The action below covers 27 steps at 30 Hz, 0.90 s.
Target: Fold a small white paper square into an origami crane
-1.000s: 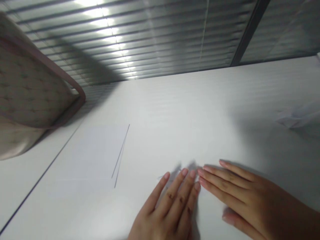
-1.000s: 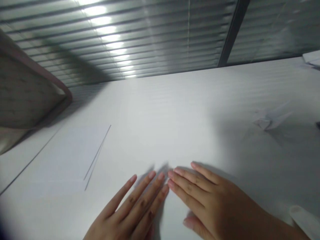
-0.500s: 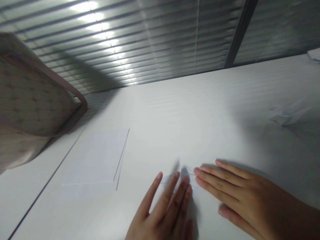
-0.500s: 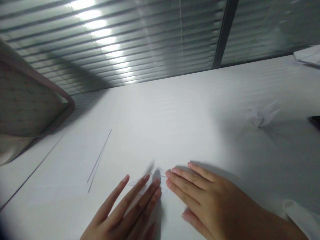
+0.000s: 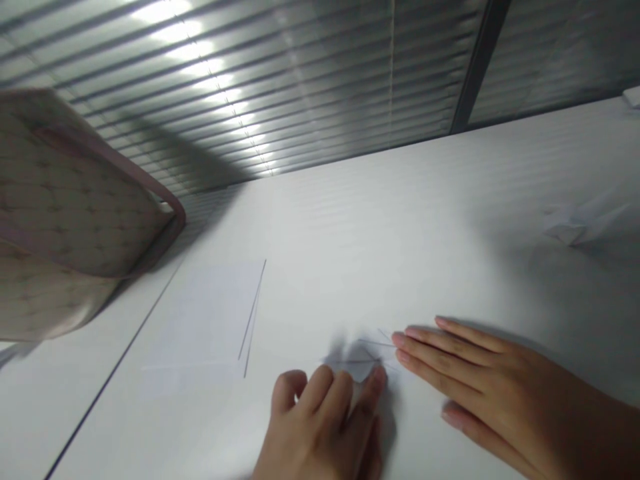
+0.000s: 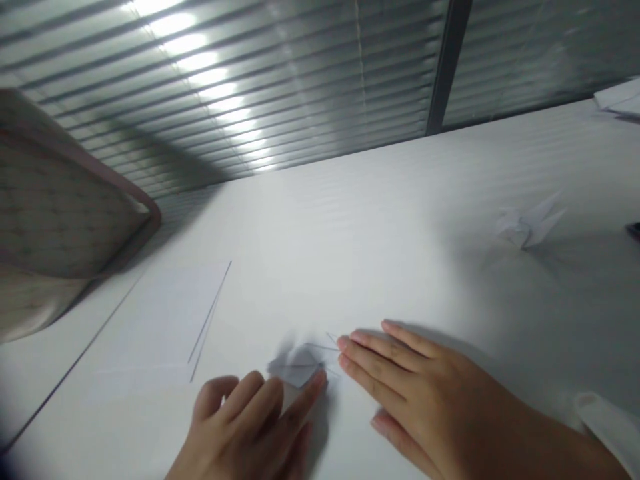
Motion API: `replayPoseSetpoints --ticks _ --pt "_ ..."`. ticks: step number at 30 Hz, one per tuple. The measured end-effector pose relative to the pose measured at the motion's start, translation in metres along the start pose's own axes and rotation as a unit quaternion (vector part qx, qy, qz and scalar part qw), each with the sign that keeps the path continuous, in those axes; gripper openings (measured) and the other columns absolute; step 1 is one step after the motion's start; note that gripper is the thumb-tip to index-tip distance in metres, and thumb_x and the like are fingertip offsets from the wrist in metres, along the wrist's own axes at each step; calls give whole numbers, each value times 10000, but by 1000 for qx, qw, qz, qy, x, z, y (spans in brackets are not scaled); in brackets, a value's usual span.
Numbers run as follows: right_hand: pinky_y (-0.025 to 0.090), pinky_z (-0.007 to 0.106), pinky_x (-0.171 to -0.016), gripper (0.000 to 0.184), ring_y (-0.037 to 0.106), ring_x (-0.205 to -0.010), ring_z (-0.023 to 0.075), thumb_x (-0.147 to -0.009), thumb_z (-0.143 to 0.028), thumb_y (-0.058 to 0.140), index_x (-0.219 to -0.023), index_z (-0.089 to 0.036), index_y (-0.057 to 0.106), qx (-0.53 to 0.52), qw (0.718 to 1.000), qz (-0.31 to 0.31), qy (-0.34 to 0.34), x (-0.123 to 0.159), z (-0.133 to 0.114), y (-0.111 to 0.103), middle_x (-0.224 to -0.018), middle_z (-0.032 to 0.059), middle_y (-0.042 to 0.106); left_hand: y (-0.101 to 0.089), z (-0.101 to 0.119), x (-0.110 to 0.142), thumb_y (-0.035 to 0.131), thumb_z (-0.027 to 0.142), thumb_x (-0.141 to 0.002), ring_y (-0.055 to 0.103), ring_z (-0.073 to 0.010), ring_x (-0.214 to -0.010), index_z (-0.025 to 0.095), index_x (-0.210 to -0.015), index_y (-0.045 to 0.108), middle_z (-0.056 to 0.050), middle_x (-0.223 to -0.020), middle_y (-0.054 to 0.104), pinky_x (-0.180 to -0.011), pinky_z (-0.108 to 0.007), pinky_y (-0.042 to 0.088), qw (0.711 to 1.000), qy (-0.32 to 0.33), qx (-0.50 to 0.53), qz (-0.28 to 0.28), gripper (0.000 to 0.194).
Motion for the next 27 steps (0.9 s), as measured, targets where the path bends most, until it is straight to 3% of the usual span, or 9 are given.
replayPoseSetpoints --ticks 4,6,9,12,18,22,27 --pt "412 330 -1054 593 446 -1282 169 -893 -247 487 -1446 -192 279 2 1000 10 -6 0 -1 0 -1465 -10 376 -3 -10 -13 540 120 -840 536 -130 -669 215 -923 679 -17 -747 548 -590 -247 456 982 -82 150 82 188" --pt "428 339 -1036 560 471 -1262 169 -892 -226 473 -1428 -182 320 22 1000 20 0 0 -2 0 -1449 -14 401 1 -16 -17 656 179 -768 543 -166 -761 202 -815 654 -37 -829 558 -644 -279 500 971 -142 175 75 52" --pt "457 343 -992 508 513 -1222 162 -897 -223 444 -1398 -177 379 52 998 40 -3 -1 -4 -1 -1415 -24 446 8 -18 -19 716 228 -719 514 -217 -866 214 -803 630 -56 -919 547 -725 -351 508 967 -181 178 17 121" --pt "443 336 -988 489 505 -1226 144 -908 -227 418 -1394 -185 385 66 997 48 -5 -2 -5 -1 -1411 -41 448 12 -17 -17 621 223 -810 479 -236 -926 226 -844 616 -66 -980 513 -782 -395 481 967 -184 175 -19 34" --pt "286 258 -1068 436 443 -1260 73 -937 -233 381 -1370 -228 424 56 993 98 18 -1 -4 -4 -1393 -91 475 12 -15 -15 490 166 -888 457 -234 -904 221 -856 565 -65 -975 475 -764 -411 443 971 -162 175 -11 99" --pt "200 231 -1093 416 431 -1261 52 -950 -236 363 -1359 -230 439 45 993 107 16 0 -5 -5 -1377 -96 498 16 -18 -15 470 181 -907 459 -232 -921 220 -845 540 -61 -973 461 -783 -424 437 956 -179 232 -26 101" --pt "172 232 -1101 415 426 -1265 57 -952 -260 374 -1361 -234 437 38 994 100 19 -2 -4 -5 -1385 -91 490 16 -20 -19 504 169 -881 470 -235 -941 215 -803 557 -59 -978 458 -827 -457 430 931 -211 295 -34 105"
Point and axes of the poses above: each hand's wrist, its own x-axis away from the middle knuckle, its own y-axis out of the palm, z = x × y, the point moved 3 cm from there along -x, towards the middle knuckle
